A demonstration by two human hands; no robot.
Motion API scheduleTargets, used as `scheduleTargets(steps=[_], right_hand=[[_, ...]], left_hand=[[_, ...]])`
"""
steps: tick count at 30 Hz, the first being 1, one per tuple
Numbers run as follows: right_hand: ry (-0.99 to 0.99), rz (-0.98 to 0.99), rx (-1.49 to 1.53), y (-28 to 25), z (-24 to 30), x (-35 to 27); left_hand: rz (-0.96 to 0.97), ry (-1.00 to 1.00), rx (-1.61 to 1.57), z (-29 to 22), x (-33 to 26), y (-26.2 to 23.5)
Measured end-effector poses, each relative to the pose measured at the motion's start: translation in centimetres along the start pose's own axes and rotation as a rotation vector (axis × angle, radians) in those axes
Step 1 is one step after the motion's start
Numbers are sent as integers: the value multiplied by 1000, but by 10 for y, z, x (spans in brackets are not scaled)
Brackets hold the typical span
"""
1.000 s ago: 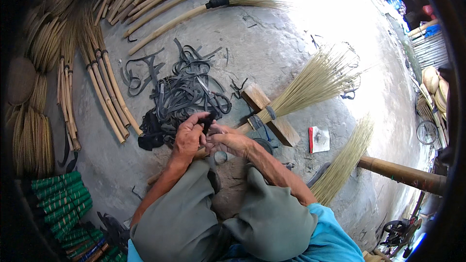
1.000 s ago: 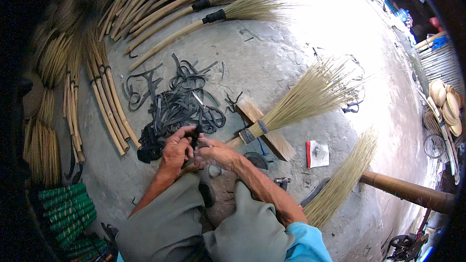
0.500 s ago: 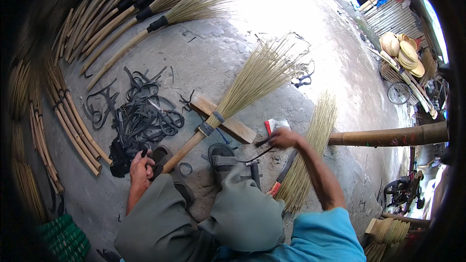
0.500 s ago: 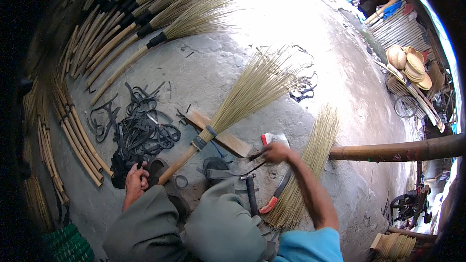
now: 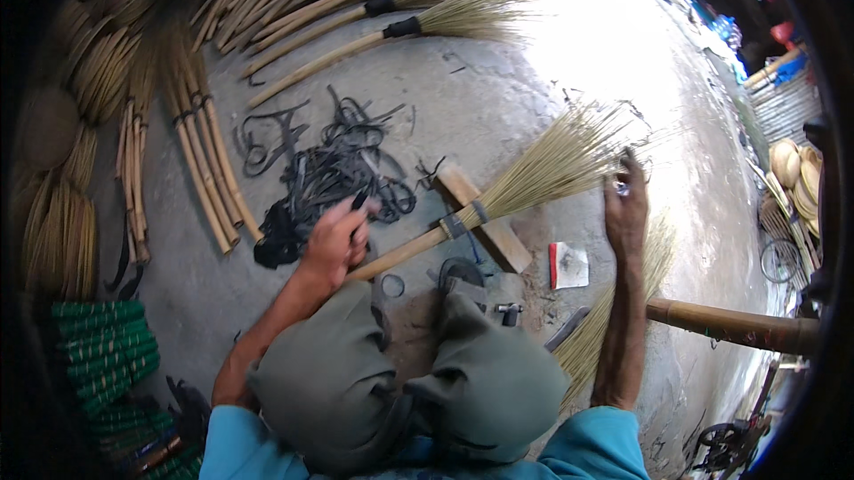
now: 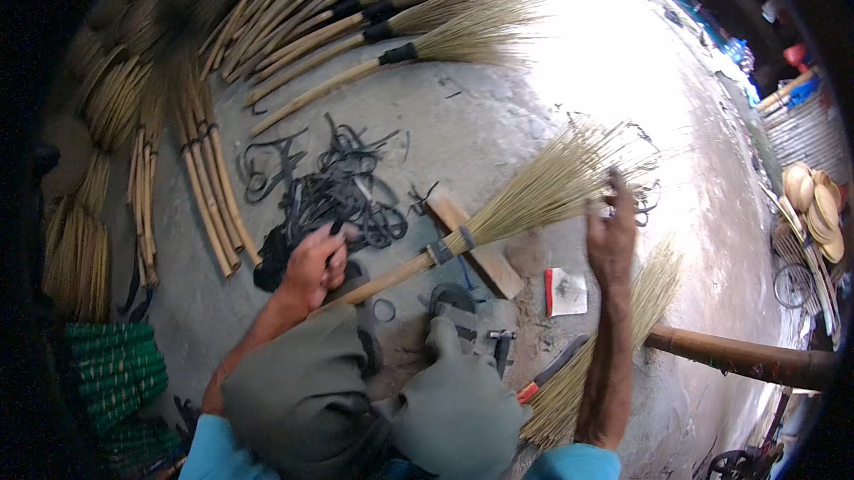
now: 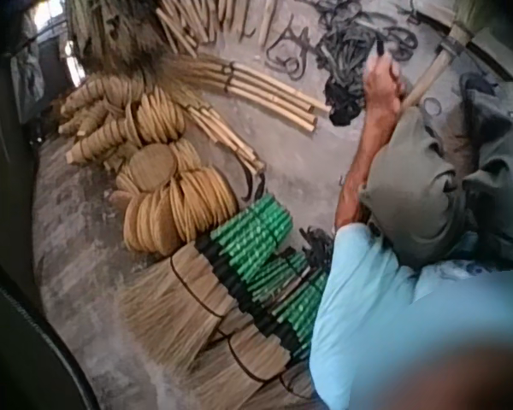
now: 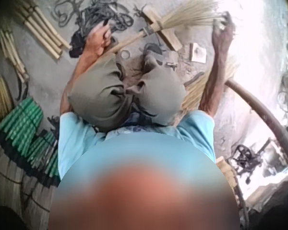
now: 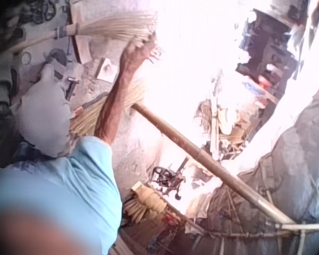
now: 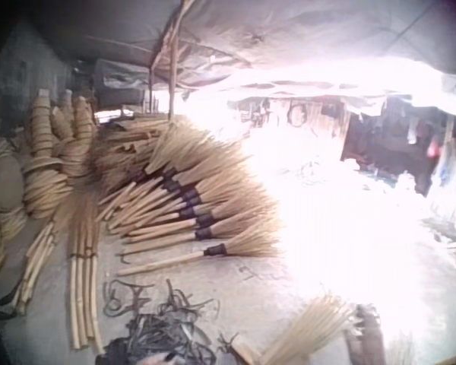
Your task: The person sits on the floor and wraps a black rubber strip around the base of a broom head to secure the bristles. They repeatedly wrap and tighten the strip, then use a hammer to tap it into place.
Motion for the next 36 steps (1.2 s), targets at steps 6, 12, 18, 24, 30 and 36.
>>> scheduleTargets(steps=[6, 12, 18, 24, 30, 36], right_hand=[[-92, 494, 149, 159, 58, -107], [-9, 645, 25, 214, 3, -199], [-14, 718, 1, 243, -6, -235], [246, 951, 442, 278, 65, -204], [51, 1060, 933, 295, 214, -134], [407, 1474, 1484, 272, 272, -164]], left_hand=[[32, 311, 260, -40, 6, 5], [-178, 576, 1188, 21, -27, -79], [-248, 33, 424, 153, -54, -166], [-329, 20, -103, 130, -59, -153], [166, 134, -378, -32, -33, -13], [237, 589, -308, -205, -35, 26]])
Point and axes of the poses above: each hand's wrist, its own x-axis towards the middle knuckle, its own y-axis out of the palm, z = x × y, the point moved 9 cm from there along x, towards the middle knuckle
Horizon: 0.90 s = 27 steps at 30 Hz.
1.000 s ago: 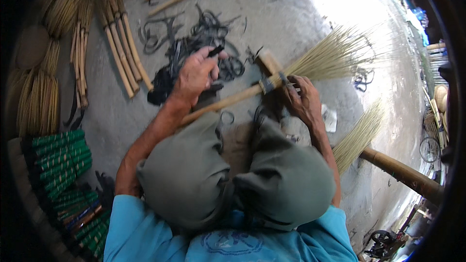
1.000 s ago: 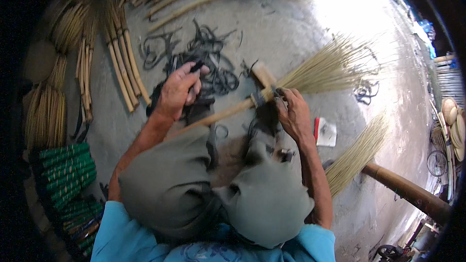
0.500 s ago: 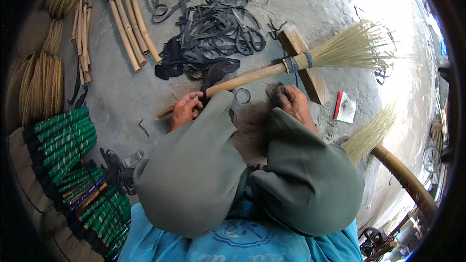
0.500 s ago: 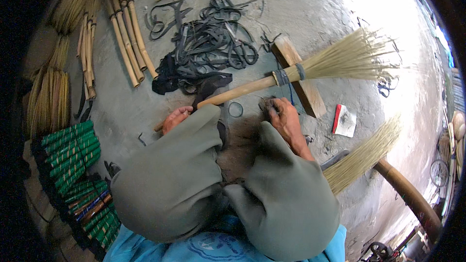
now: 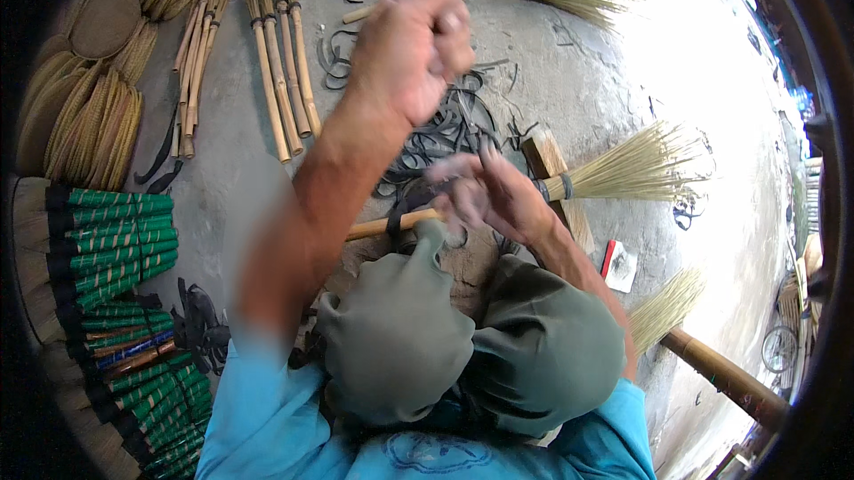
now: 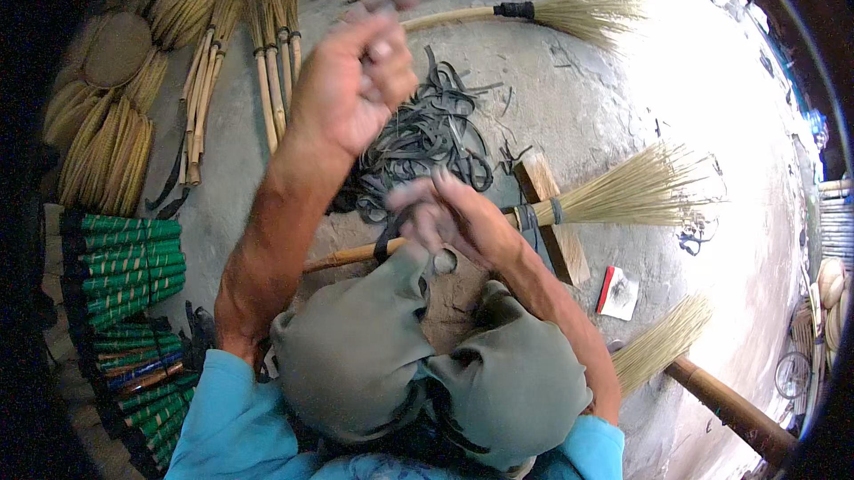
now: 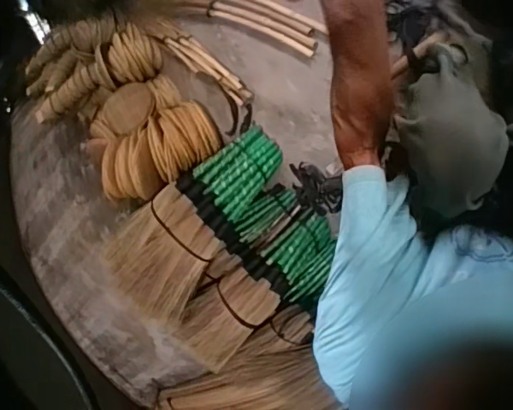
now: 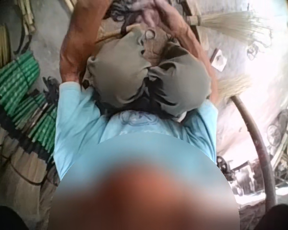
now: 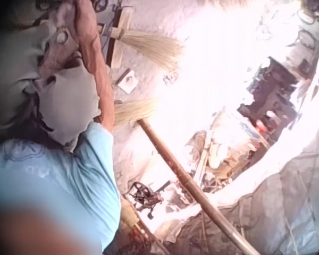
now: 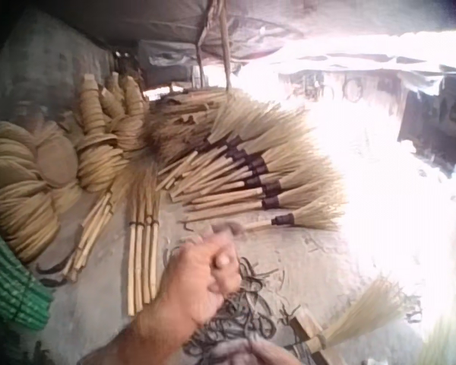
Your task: The person sits on the floor and wraps a black rubber strip around the base of a broom head to secure the bristles. They repeatedly wrap and tighten the strip, then use a hammer to tap it into place.
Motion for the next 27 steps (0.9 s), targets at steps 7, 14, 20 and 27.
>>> scheduleTargets(steps=[7, 14, 20, 27], right_hand=[[111, -720, -584, -105, -29, -153], [191, -874, -1108, -178, -138, -294], [278, -1069, -542, -204, -203, -320], [201, -1051, -427, -209, -211, -305]], left_hand=[[-485, 234, 1002, -21, -16, -163], [-375, -502, 1677, 178, -142, -297], [-296, -543, 1705, 239, -147, -283], [-295, -367, 1651, 252, -128, -277]])
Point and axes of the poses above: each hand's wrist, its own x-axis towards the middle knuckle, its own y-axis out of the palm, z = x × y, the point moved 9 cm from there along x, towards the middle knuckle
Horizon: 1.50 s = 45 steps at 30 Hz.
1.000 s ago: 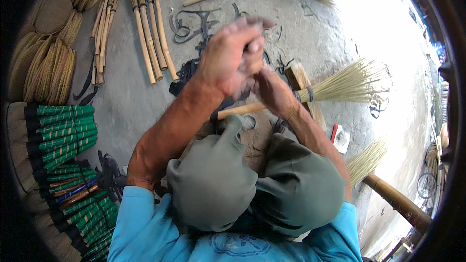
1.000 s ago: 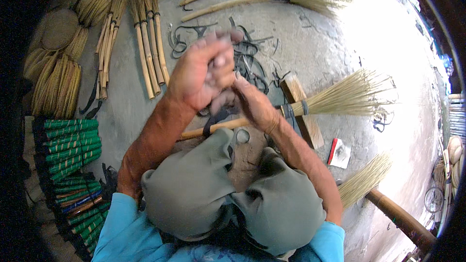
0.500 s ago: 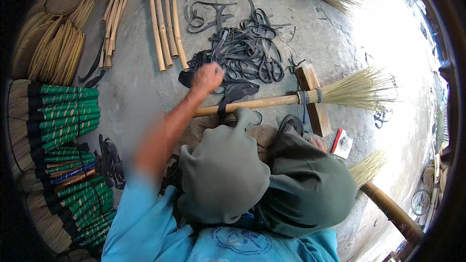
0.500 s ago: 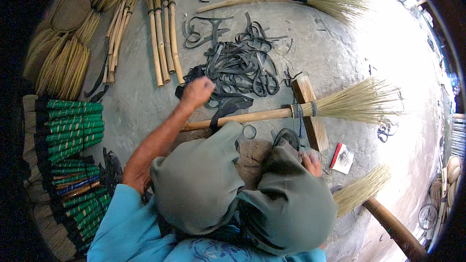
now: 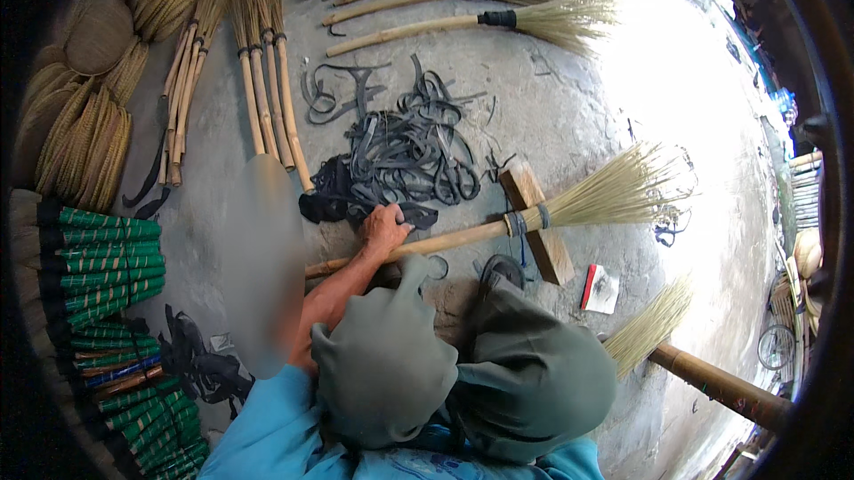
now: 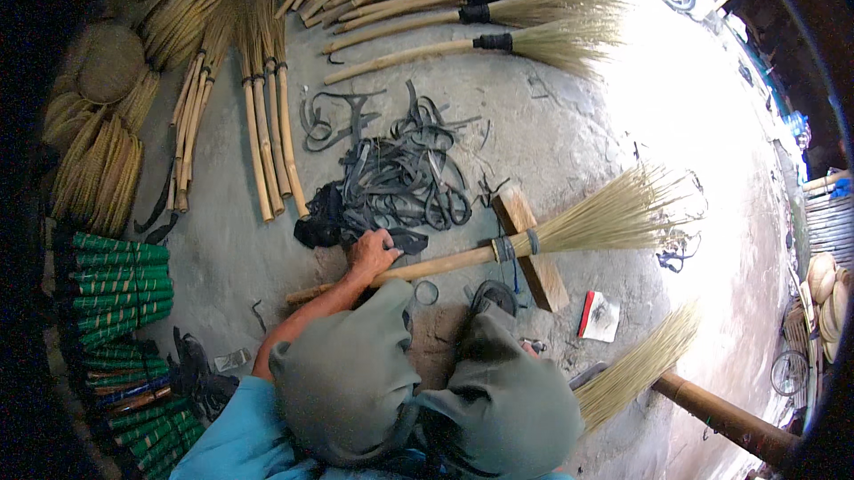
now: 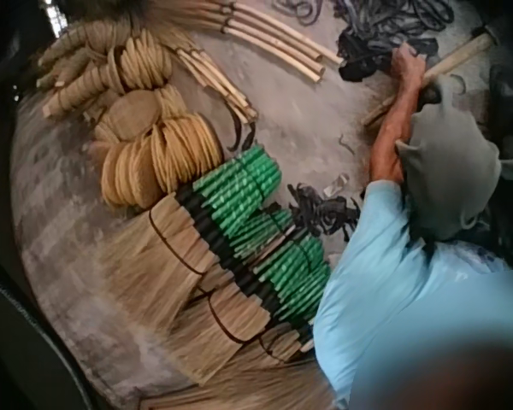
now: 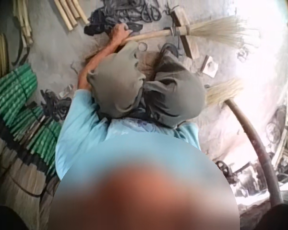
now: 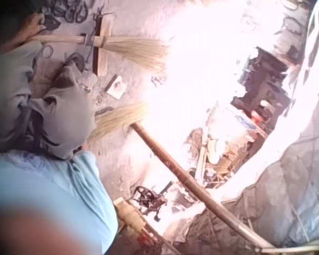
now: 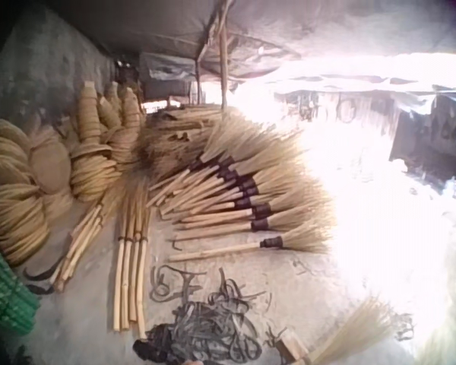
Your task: The person sits on the floor and wraps a black rubber strip around the base of a broom head to secure the bristles. They repeatedly wrap and tighten the strip, then use a hammer to tap it into place.
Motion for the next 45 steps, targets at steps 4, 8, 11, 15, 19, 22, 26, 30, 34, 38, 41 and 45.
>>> scheduleTargets(steps=[4, 8, 11, 15, 19, 22, 26, 30, 34, 38, 41, 45], right_hand=[[-40, 15, 73, 6, 4, 13], [-144, 16, 174, 3, 33, 19], [-111, -118, 127, -14, 70, 18], [-197, -228, 184, -23, 171, 7], [-413, -73, 216, 21, 302, -3], [-533, 149, 131, 73, 382, -19], [-466, 716, 289, 163, 419, -48], [-340, 912, 376, 184, 408, -61], [-302, 662, 353, 139, 377, -54], [-297, 470, 424, 97, 350, -51], [-261, 419, 522, 78, 336, -48], [-297, 177, 422, 33, 313, -48]], left_hand=[[-45, 92, 81, -2, 3, 7], [-77, 26, -82, 2, 0, 0], [-35, -118, -543, 6, -2, -18], [138, -313, -1329, -25, -14, -56], [389, -183, -1357, -122, -35, -115], [652, 50, -1234, -211, -68, -155], [716, 358, -944, -297, -92, -206], [607, 462, -944, -317, -77, -264], [389, 405, -906, -284, -35, -309], [272, 298, -1065, -248, -2, -312], [240, 246, -1060, -231, 16, -296], [98, 371, -809, -231, 42, -278]])
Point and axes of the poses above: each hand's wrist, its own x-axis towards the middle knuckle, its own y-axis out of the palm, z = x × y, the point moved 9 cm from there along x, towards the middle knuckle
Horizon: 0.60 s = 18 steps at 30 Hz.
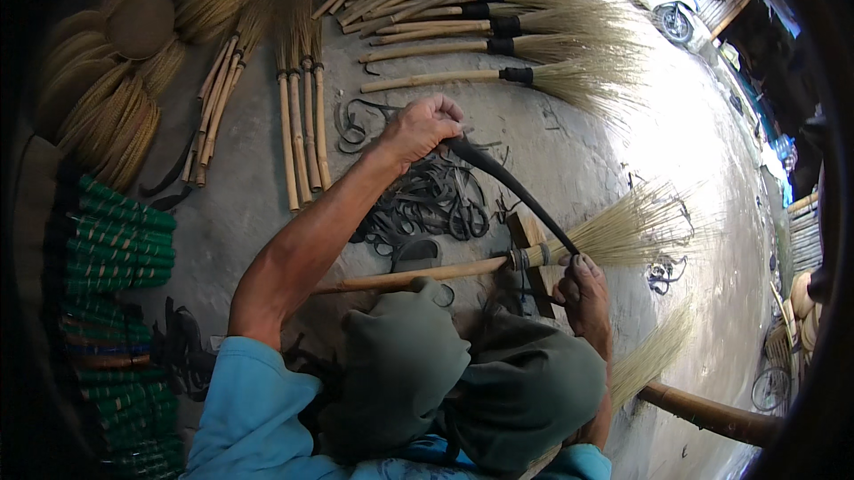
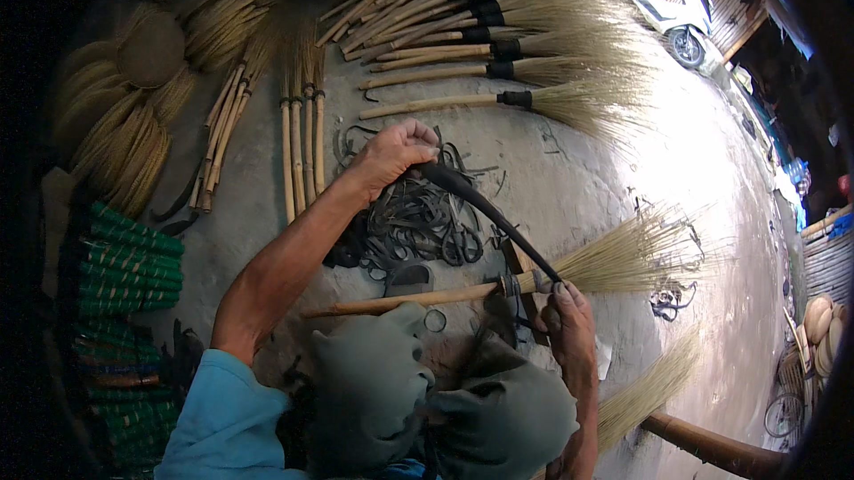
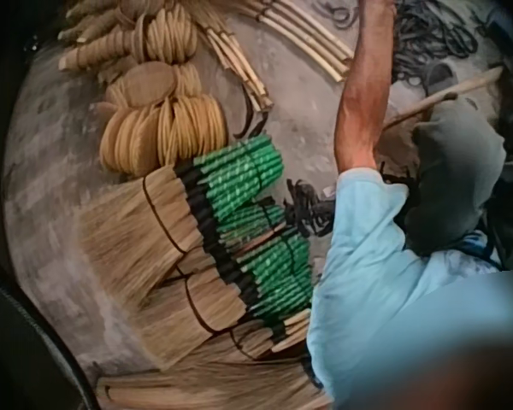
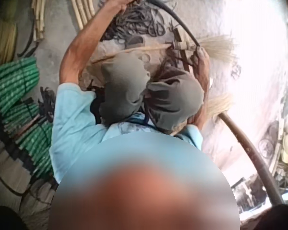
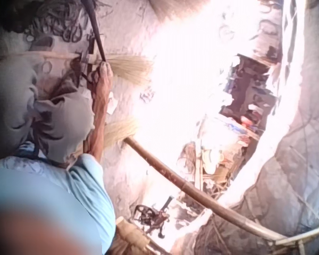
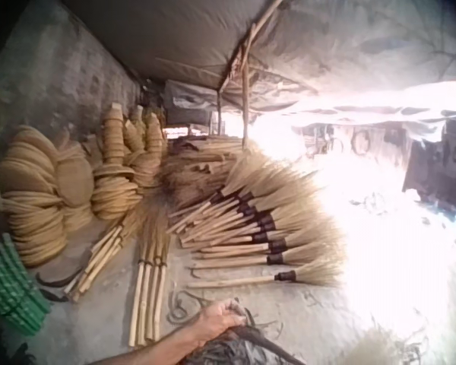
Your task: The person sits on the floor and wraps a black rubber strip around the base of a broom head to secure the bristles. They repeatedly wrap and tighten the strip, then use a hammer to tap it into place.
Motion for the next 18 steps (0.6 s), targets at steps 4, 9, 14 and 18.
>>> scheduleTargets(steps=[4, 9, 14, 18], right_hand=[[97, -102, -277, -49, -13, -45], [412, -282, -359, -81, -48, -137], [518, -213, -287, -97, -91, -200], [754, 43, -274, -132, -179, -214]], left_hand=[[-271, 304, 657, 7, -7, 0], [521, -291, 276, 157, -78, 109], [1016, -829, 50, 252, -171, 225], [911, -911, -197, 267, -168, 289]])
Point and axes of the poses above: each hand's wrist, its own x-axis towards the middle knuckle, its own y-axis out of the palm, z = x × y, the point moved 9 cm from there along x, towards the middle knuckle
